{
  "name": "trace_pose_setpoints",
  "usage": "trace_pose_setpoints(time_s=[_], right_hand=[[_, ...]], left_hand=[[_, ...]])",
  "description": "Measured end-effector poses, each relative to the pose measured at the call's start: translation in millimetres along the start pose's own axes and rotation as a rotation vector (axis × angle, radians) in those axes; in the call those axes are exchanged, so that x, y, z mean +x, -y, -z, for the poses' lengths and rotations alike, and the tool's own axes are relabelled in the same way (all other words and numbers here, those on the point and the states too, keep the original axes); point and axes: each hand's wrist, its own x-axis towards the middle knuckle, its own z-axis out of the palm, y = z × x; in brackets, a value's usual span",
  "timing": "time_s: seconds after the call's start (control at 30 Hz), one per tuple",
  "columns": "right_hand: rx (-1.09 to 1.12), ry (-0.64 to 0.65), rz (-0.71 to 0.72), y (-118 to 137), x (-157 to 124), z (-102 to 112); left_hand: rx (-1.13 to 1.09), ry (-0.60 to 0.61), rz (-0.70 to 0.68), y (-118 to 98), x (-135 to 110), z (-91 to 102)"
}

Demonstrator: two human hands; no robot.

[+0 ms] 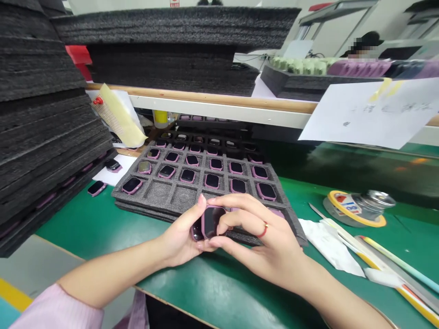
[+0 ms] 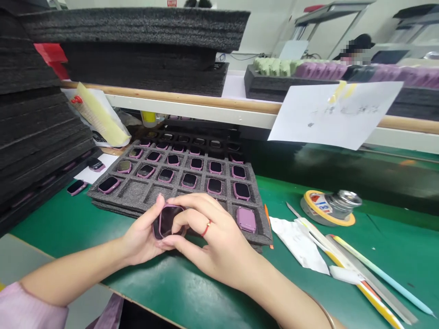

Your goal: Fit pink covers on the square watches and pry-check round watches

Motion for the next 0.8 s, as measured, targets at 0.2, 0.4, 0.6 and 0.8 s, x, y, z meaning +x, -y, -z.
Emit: trace_pose_setpoints(time_s=[0.2, 0.4, 0.6, 0.8], right_hand=[[0.038, -0.231, -0.057, 1.0, 0.4, -2.5], [0.425, -0.481, -0.306, -2.2, -8.0, -2.5], [0.207, -0.058, -0.227, -8.7, -16.9, -8.3], [0.107, -0.076, -0.135, -7.9, -14.6, -10.8]], left_hand=[[0.002, 0.021, 0.007, -0.3, 3.1, 0.5], [0.023, 0.014, 0.016, -0.5, 1.8, 0.6], [0.073, -0.01, 0.014, 0.2, 1.8, 6.7], [0.089, -0.038, 0.022, 1.7, 0.4, 6.8]])
